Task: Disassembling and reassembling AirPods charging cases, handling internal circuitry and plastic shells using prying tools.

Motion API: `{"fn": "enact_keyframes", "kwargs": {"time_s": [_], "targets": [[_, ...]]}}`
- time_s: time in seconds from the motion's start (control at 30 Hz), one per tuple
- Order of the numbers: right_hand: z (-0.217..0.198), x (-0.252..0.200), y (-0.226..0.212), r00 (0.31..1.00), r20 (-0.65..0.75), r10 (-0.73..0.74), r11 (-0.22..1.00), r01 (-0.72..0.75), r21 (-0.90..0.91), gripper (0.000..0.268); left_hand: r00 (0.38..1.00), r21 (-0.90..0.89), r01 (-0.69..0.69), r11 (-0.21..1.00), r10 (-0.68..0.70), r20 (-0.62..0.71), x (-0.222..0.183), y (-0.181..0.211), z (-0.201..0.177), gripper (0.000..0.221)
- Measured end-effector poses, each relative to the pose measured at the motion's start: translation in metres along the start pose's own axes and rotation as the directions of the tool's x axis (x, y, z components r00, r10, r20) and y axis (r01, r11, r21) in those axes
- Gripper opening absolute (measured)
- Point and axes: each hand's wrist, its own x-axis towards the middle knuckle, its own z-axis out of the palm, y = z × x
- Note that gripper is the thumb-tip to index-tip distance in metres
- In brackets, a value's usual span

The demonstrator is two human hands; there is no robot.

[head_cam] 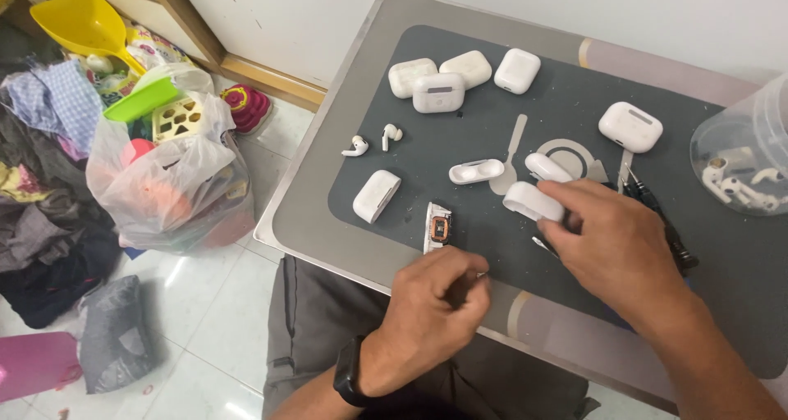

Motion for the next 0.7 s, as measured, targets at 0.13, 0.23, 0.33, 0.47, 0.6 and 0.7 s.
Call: {"fn": "enact_keyframes", "kwargs": {"time_s": [0.13,0.23,0.33,0.47,0.6,0.7], "targets": [[-0.034,-0.002,-0.047,0.899,0.227,0.375,0.688,-0.434,0.582,0.046,0.961,-0.268,0.274,0.924,-0.274,0.039,0.006,0.001,-0.006,0.008],[-0.017,-0.004,-0.036,0.917,0.231,0.325,0.605,-0.389,0.694,0.057,0.927,-0.454,0.355,0.817,-0.371,0.057,0.013,0.003,-0.009,0.005],[-0.019,-0.006,-0.045,0.895,0.302,0.328,0.566,-0.443,0.695,0.060,0.932,-0.424,0.335,0.842,-0.363,0.015,0.023,0.012,-0.017,0.005],[-0.025,-0.004,-0.057,0.877,0.346,0.332,0.562,-0.479,0.675,0.059,0.908,-0.490,0.385,0.782,-0.416,0.050,0.025,0.009,-0.016,0.004],[-0.016,-0.005,-0.049,0.904,0.320,0.282,0.515,-0.424,0.745,0.061,0.909,-0.585,0.378,0.718,-0.408,0.088,0.023,0.004,-0.013,0.014],[-0.011,-0.008,-0.042,0.913,0.322,0.252,0.485,-0.407,0.774,0.063,0.916,-0.548,0.367,0.752,-0.393,0.075,0.021,0.004,-0.012,0.012]]}}
